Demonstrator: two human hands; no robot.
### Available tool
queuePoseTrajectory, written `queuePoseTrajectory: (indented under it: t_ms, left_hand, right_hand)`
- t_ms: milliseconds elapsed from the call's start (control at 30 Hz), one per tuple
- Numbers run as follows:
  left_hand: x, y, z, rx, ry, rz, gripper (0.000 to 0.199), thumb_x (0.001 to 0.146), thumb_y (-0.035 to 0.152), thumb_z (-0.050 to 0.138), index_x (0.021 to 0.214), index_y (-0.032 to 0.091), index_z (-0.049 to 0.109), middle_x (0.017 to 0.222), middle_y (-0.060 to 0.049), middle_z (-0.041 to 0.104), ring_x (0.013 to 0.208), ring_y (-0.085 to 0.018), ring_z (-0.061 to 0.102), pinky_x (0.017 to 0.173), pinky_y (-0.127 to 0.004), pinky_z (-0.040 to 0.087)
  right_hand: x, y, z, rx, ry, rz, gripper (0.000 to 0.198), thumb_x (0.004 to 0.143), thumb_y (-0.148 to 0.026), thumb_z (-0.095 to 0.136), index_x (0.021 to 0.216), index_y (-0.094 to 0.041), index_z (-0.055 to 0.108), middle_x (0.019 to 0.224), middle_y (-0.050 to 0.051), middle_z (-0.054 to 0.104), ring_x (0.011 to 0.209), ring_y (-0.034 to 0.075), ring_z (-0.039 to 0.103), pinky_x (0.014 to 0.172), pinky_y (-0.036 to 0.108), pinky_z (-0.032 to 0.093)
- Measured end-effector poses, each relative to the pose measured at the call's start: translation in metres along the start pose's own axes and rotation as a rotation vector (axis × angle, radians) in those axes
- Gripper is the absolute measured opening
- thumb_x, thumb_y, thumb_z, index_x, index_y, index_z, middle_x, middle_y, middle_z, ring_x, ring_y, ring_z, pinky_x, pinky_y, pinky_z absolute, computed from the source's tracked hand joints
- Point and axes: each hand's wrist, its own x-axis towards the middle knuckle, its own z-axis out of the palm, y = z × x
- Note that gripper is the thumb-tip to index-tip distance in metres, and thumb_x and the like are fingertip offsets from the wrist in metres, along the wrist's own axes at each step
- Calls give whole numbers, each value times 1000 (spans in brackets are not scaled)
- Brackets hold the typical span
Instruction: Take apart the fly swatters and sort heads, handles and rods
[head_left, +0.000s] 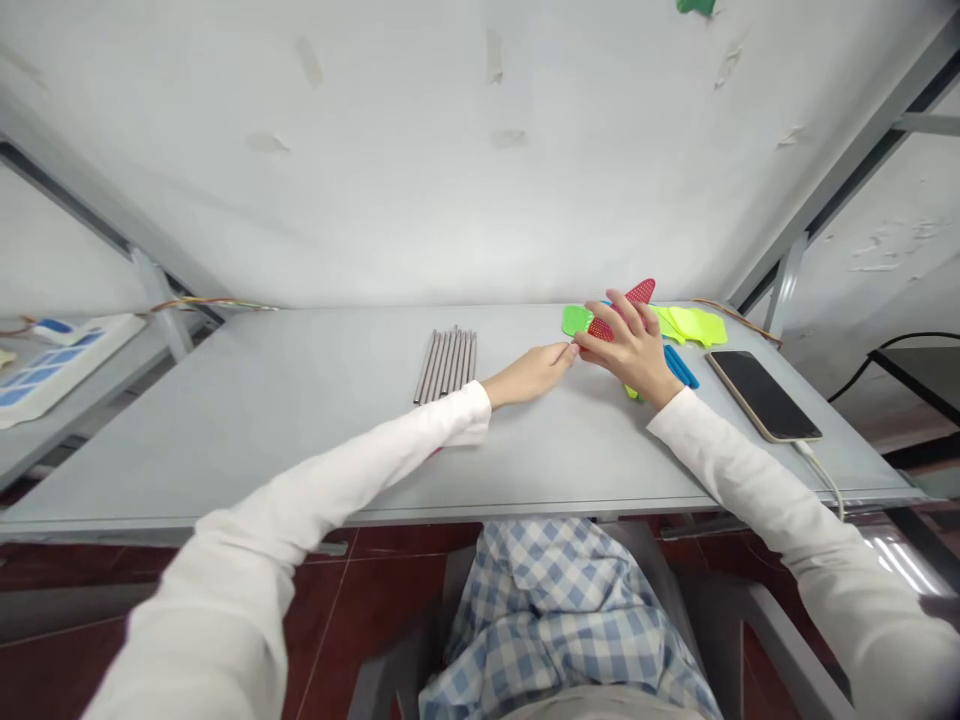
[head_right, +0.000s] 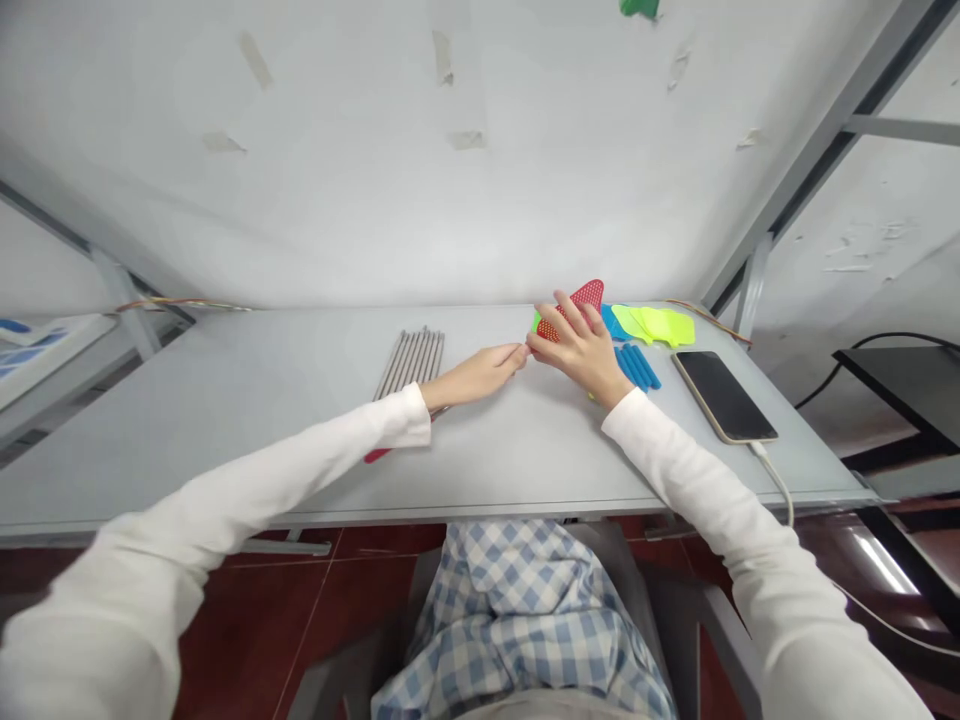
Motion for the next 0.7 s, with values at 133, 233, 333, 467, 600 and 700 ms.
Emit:
queuePoseTrajectory:
  t_ms: [133,233,333,467,600,700]
  left_hand:
    - [3,13,-1,-389,-111,-225,34,99,47,30,77,22,36,55,10,18,40,-6,15,42,-19,14]
    - [3,23,-2,-534,-68,-277,32,99,44,31,76,22,32,57,11,15,40,-4,10,40,-16,7]
    - [0,27,-7,-630,-37,-304,31,99,41,35,75,22,33,57,11,16,39,-3,11,38,-15,6]
    - [-5,29,-14,-748,17,-361,33,99,40,38,72,21,35,55,10,16,37,-2,12,36,-16,5]
    - [-6,33,-16,-834,57,-388,36,99,39,39,68,20,35,54,11,15,36,-1,11,36,-15,3]
    - [-14,32,-14,-870,88,-446,37,100,37,37,67,20,35,51,11,15,35,-1,11,35,-15,2]
  right_hand:
    - [14,22,5,50,-31,-54,25,93,-49,51,94,-30,67,135,0,60,138,24,42,111,46,33]
    - [32,28,7,95,8,-92,27,94,-48,50,89,-27,66,140,1,56,141,24,39,114,46,33]
    - [48,26,4,154,30,-121,31,95,-46,48,84,-24,66,142,2,54,140,24,39,111,44,39]
    - [61,18,-1,261,-112,-52,27,95,-45,47,86,-27,67,142,0,54,141,21,39,99,37,48]
    - [73,10,1,332,-230,-29,23,94,-39,49,88,-27,67,146,1,50,142,22,36,87,32,51]
    - [75,21,5,408,-254,2,19,92,-36,54,87,-24,68,145,2,50,138,23,41,84,31,50]
